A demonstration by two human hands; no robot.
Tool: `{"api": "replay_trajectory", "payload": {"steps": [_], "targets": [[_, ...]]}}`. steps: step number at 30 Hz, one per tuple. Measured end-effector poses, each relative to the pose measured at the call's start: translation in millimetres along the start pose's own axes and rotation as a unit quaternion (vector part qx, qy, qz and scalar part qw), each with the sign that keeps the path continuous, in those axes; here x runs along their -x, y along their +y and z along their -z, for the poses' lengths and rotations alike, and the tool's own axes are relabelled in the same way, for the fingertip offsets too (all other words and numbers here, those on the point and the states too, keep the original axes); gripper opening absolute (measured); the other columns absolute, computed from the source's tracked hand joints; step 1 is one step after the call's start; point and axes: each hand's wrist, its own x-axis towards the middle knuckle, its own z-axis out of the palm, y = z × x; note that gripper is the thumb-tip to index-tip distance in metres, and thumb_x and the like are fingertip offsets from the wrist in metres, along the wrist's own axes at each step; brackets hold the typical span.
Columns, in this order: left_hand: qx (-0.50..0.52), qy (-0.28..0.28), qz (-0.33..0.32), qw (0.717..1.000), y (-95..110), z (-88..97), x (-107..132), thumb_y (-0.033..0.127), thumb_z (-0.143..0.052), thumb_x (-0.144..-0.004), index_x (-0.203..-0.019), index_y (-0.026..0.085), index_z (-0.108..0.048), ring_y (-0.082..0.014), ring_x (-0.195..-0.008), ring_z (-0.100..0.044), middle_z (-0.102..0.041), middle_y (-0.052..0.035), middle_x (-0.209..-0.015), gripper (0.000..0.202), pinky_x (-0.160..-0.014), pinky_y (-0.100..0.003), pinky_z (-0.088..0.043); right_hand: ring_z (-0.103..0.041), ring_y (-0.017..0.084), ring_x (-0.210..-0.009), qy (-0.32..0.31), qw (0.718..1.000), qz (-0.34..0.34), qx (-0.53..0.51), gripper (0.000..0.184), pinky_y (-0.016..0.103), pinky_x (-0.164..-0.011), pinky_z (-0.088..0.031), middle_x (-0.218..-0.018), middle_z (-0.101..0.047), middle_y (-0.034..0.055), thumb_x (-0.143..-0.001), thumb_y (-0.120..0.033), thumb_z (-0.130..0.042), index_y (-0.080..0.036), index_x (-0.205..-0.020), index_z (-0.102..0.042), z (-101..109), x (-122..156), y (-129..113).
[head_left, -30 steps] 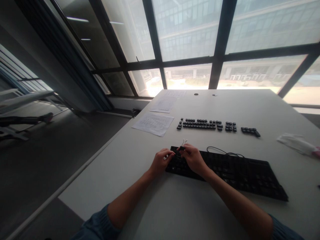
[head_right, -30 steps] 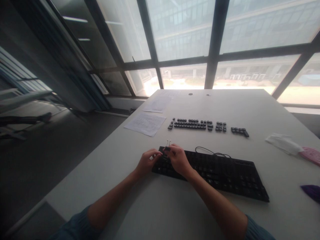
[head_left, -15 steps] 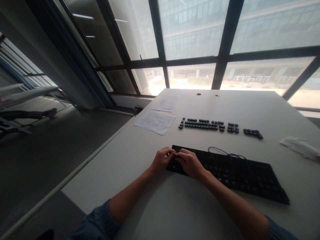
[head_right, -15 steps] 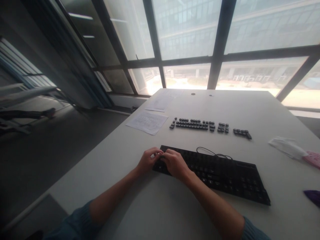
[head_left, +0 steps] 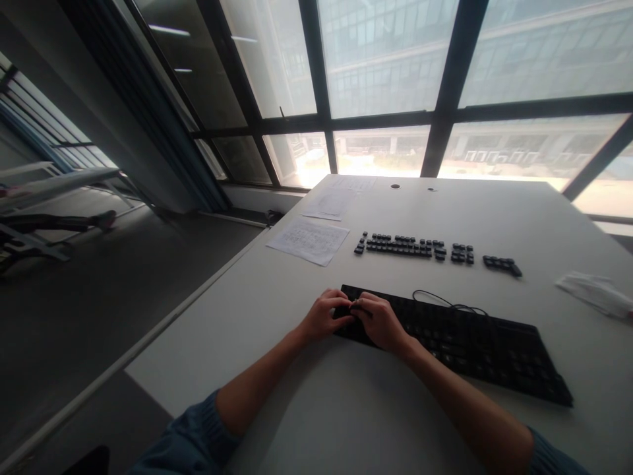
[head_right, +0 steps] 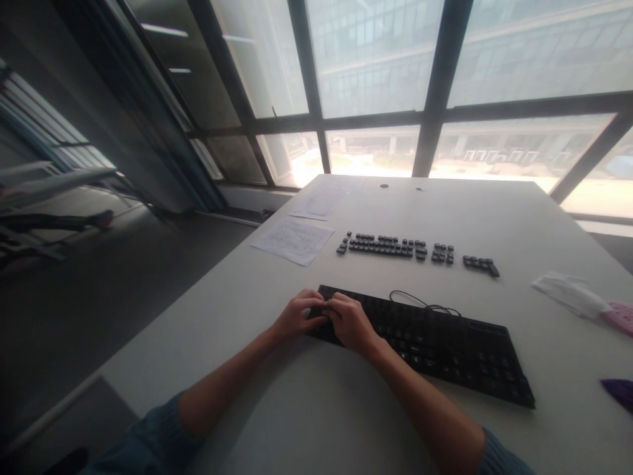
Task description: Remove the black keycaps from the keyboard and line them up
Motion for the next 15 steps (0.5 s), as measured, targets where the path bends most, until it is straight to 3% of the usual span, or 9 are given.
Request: {"api": "replay_trajectory", "payload": {"steps": [6,15], "targets": [[0.006,-0.007,0.016,1.000,1.9,-0.2,-1.7,0.034,-0.076,-0.079,-0.094,0.021,-0.073,-0.0220,-0.098,-0.059,-0.066,-0.0070,-0.099,0.020,-0.090,-0.036,-0.048,-0.060,0.018,-0.072,0.021,0.999,-0.017,-0.020,0.015,0.029,-0.069,-0.047,-0.076,-0.064,0.0036,-0.089,-0.017,-0.060,-0.019,-0.078,-0.070,-0.2,-2.7,3.3],[-0.017,-0.005,0.034,0.999,11.0,-0.4,-2.4,0.036,-0.071,-0.083,-0.093,0.021,-0.072,-0.0219,-0.097,-0.058,-0.065,-0.0068,-0.097,0.018,-0.088,-0.036,-0.047,-0.058,0.015,-0.069,-0.007,1.000,0.015,-0.015,0.024,0.026,-0.065,-0.046,-0.079,-0.062,0.0038,-0.096,-0.024,-0.054,-0.019,-0.084,-0.074,-0.1,0.9,2.2]]}}
